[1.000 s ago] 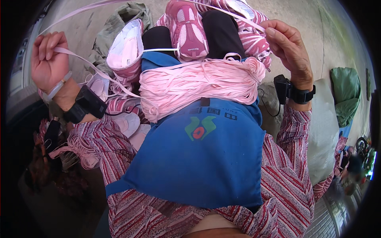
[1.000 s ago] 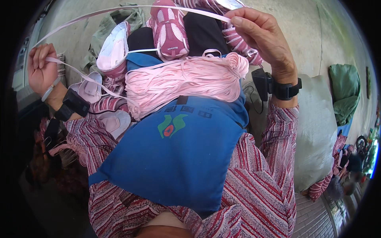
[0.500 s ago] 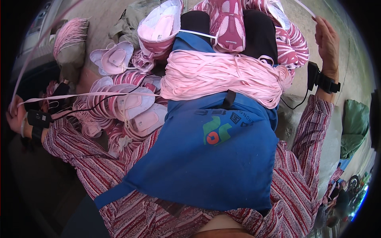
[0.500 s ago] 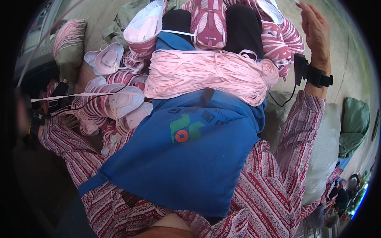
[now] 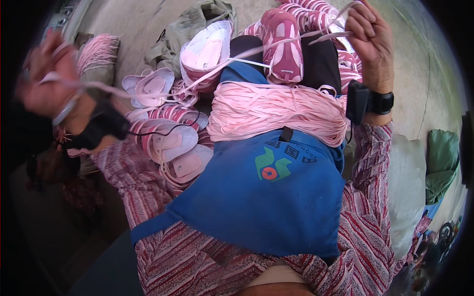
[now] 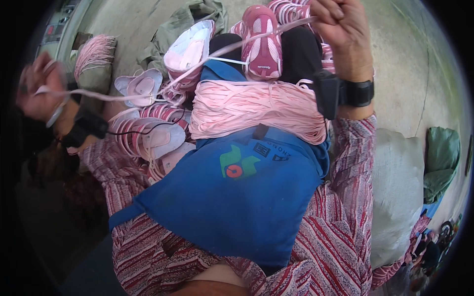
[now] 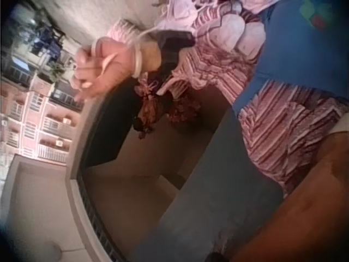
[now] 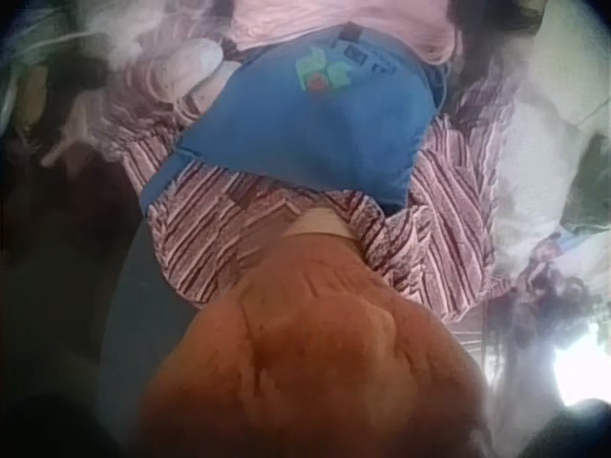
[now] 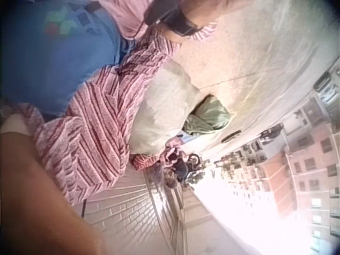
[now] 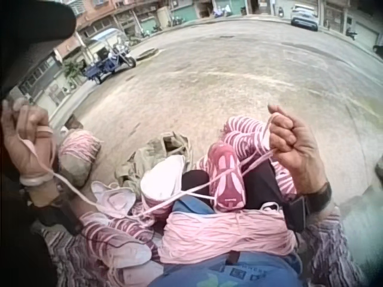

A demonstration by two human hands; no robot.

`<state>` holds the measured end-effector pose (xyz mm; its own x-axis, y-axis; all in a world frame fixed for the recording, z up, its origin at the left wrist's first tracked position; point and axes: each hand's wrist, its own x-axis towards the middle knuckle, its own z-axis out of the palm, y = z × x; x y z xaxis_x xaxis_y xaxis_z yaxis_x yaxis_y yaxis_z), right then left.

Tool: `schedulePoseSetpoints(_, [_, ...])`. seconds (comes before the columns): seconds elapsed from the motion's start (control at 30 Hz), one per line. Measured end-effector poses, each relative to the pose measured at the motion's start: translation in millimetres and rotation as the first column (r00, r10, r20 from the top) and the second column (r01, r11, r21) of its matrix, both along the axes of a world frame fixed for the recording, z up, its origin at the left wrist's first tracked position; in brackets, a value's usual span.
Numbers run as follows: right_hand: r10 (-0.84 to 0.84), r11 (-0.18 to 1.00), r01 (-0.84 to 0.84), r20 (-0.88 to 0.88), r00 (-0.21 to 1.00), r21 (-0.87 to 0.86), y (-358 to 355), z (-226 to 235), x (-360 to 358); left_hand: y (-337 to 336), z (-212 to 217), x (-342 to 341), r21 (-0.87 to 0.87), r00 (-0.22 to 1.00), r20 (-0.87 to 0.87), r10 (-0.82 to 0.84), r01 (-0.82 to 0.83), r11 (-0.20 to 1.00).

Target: Manually inserting laces into the eyelets of pink and white sneakers.

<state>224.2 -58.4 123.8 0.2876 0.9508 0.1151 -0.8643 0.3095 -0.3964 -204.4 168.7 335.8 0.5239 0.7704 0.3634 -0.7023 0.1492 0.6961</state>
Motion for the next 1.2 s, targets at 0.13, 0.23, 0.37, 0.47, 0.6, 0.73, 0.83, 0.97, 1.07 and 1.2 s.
schedulePoseSetpoints(0.13, [0.080, 0.989, -0.066, 0.103, 0.991, -0.134, 9.8, -8.8, -37.5, -88.5, -120.4, 136.6, 0.276, 0.862, -0.457, -0.220, 0.372, 0.886])
schedulePoseSetpoints(0.23, [-0.058, 0.883, 0.171, 0.258, 0.964, -0.437, -0.7, -35.8, -43.3, -127.1, -175.7, 138.3, 0.107, 0.673, -0.695, -0.255, 0.447, 0.888])
schedulePoseSetpoints(0.37, [-0.017, 0.755, 0.387, 0.575, 0.818, -0.529, -16.9, -73.4, -44.8, -142.3, -238.1, 90.0, -0.049, 0.375, -0.920, -0.116, 0.184, 0.982])
schedulePoseSetpoints(0.47, [0.162, 0.699, 0.447, 0.732, 0.662, -0.558, -24.7, -86.7, -36.7, -134.9, -269.8, 42.0, -0.173, 0.270, -0.951, -0.148, -0.071, 0.982])
schedulePoseSetpoints(0.6, [0.268, 0.772, 0.599, 0.963, -0.006, -0.211, -33.6, -87.9, -22.2, -108.6, -292.3, 15.4, -0.011, 0.065, -0.998, -0.015, 0.060, 0.998])
schedulePoseSetpoints(0.73, [0.283, 0.823, 0.568, 0.875, -0.394, -0.011, -45.2, -77.0, -27.3, -103.7, -297.7, 34.9, 0.697, 0.261, -0.716, 0.648, 0.207, 0.687])
schedulePoseSetpoints(0.83, [0.269, 0.862, 0.506, 0.842, -0.467, 0.006, -51.8, -64.6, -40.2, -111.0, -292.6, 56.8, 0.417, 0.275, -0.857, 0.436, -0.129, 0.900])
schedulePoseSetpoints(0.97, [0.307, 0.908, 0.414, 0.783, -0.541, -0.070, -51.2, -60.3, -51.1, -101.9, -292.5, 90.7, 0.487, 0.112, -0.873, 0.474, 0.165, 0.858])
schedulePoseSetpoints(1.07, [0.206, 0.956, 0.293, 0.681, -0.703, 0.013, -43.5, -69.6, -49.5, -99.9, -295.6, 103.1, 0.405, -0.104, -0.870, 0.482, 0.407, 0.819])
schedulePoseSetpoints(1.2, [0.109, 0.966, 0.244, 0.721, -0.685, 0.086, -40.2, -72.5, -47.2, -116.8, -288.9, 86.9, 0.331, 0.157, -0.941, 0.300, 0.236, 0.914])
